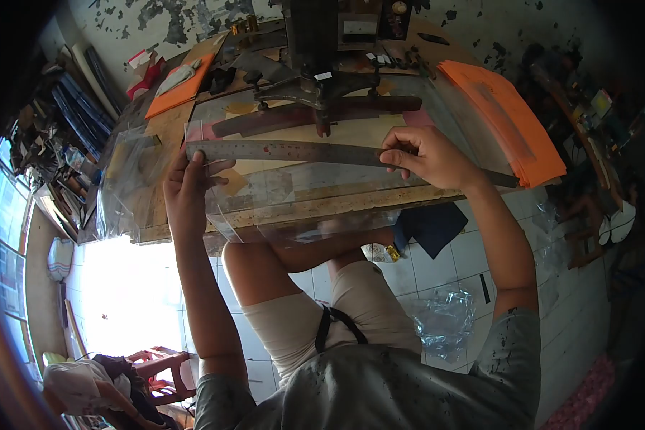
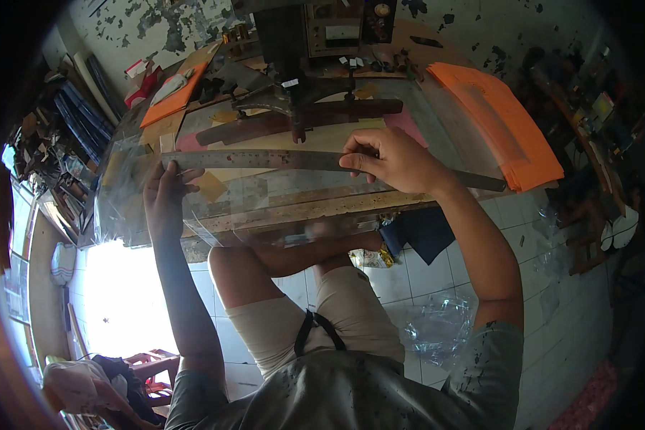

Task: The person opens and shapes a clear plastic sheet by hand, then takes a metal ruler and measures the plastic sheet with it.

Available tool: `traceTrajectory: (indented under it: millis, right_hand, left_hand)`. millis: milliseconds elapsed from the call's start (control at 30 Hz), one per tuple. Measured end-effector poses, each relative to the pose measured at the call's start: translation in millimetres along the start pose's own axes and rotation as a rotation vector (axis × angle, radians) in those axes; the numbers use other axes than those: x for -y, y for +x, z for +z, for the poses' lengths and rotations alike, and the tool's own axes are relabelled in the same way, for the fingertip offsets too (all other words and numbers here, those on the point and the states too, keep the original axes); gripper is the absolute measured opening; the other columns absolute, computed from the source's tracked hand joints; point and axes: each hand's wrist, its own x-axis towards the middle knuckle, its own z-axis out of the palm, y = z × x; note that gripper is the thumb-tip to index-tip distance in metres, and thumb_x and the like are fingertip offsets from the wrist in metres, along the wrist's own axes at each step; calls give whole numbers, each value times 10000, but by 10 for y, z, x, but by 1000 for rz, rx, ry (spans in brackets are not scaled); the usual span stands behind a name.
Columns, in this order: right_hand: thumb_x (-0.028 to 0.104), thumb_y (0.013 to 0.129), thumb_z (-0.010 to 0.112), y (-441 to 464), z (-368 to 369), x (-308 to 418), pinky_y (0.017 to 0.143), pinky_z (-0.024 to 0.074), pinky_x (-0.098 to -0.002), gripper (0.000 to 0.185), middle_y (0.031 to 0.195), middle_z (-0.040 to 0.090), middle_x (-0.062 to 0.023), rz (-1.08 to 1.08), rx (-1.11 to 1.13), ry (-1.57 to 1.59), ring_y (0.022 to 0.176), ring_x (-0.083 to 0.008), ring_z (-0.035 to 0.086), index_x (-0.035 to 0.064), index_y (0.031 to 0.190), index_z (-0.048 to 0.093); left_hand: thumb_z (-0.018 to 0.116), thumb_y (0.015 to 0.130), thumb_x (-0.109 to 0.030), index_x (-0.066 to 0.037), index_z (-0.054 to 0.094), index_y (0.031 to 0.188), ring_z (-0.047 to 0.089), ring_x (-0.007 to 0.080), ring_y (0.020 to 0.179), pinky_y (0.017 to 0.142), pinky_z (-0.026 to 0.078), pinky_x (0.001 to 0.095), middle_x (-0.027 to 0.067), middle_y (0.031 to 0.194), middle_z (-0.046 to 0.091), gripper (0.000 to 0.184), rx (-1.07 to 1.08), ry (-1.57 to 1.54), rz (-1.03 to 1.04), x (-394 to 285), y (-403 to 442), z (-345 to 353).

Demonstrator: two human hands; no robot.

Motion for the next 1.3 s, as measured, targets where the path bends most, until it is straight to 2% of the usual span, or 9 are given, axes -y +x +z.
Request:
traceTrajectory:
  millis: [100, 200, 300, 400, 500, 600, 700, 1000, 1300]
  right_hand:
    - [146, 906, 771, -150, -23, 120, 713, 498, -271, 293, 816, 656, -23, -132, 6, -137, 737, -85, 608, 21, 1134, 635]
    - [121, 871, 793, -210, -26, 205, 769, 497, -277, 429, 1022, 687, -80, -204, 27, -62, 815, -94, 585, 54, 1254, 612]
    - [85, 864, 787, -223, -31, 292, 883, 530, -312, 558, 1090, 680, -47, -349, -38, -115, 954, -126, 617, 61, 1373, 560]
    - [68, 866, 779, -266, -70, 435, 909, 524, -304, 574, 1165, 689, -71, -245, -9, -54, 1005, -135, 626, 76, 1400, 567]
    - [64, 873, 773, -287, -90, 517, 860, 538, -292, 474, 1122, 704, -70, -294, 23, -107, 951, -127, 643, 43, 1323, 625]
    - [74, 882, 774, -308, -96, 606, 782, 544, -268, 400, 1051, 727, -66, -159, 35, -39, 838, -111, 652, -6, 1256, 658]
    - [89, 893, 771, -293, -121, 627, 709, 545, -260, 400, 991, 754, -74, -156, 74, 40, 735, -98, 642, -46, 1248, 646]
    - [162, 928, 738, -265, -244, 716, 678, 539, -249, 297, 990, 772, -93, -108, 190, 35, 712, -92, 636, -59, 1124, 706]
    - [129, 910, 739, -241, -249, 741, 679, 534, -253, 266, 971, 770, -108, -50, 201, 58, 677, -98, 633, -68, 1086, 703]
  left_hand:
    - [538, 1057, -188, 63, 599, 1230, 755, 235, 943, 675, 590, 282, 151, 1076, 725, 311, -7, -12, 32, -57, 36, -65]
    - [525, 1061, -185, 62, 594, 1232, 754, 226, 933, 681, 591, 283, 147, 1068, 727, 308, 19, -4, 61, -173, 13, -84]
    - [508, 1066, -185, 58, 589, 1233, 754, 221, 935, 690, 593, 282, 148, 1068, 728, 306, 70, 21, 87, -280, 5, -151]
    - [490, 1066, -179, 36, 584, 1192, 747, 204, 909, 685, 583, 282, 146, 1031, 721, 266, 61, 21, 105, -402, -20, -162]
    - [490, 1067, -179, 39, 588, 1197, 751, 213, 930, 701, 591, 281, 152, 1049, 726, 272, 65, 21, 127, -466, -18, -220]
    - [499, 1060, -166, 35, 592, 1171, 749, 215, 917, 688, 587, 280, 143, 1009, 722, 248, 49, 18, 110, -540, -36, -225]
    - [505, 1056, -163, 31, 597, 1158, 746, 206, 899, 675, 581, 276, 137, 991, 723, 238, 55, 12, 95, -549, -30, -270]
    - [507, 1055, -178, 25, 601, 1175, 741, 171, 908, 703, 565, 257, 135, 1007, 743, 254, 105, -19, -15, -470, -10, -357]
    - [517, 1048, -180, 16, 609, 1165, 735, 164, 930, 723, 557, 256, 120, 1011, 741, 247, 127, -29, -15, -447, -47, -328]
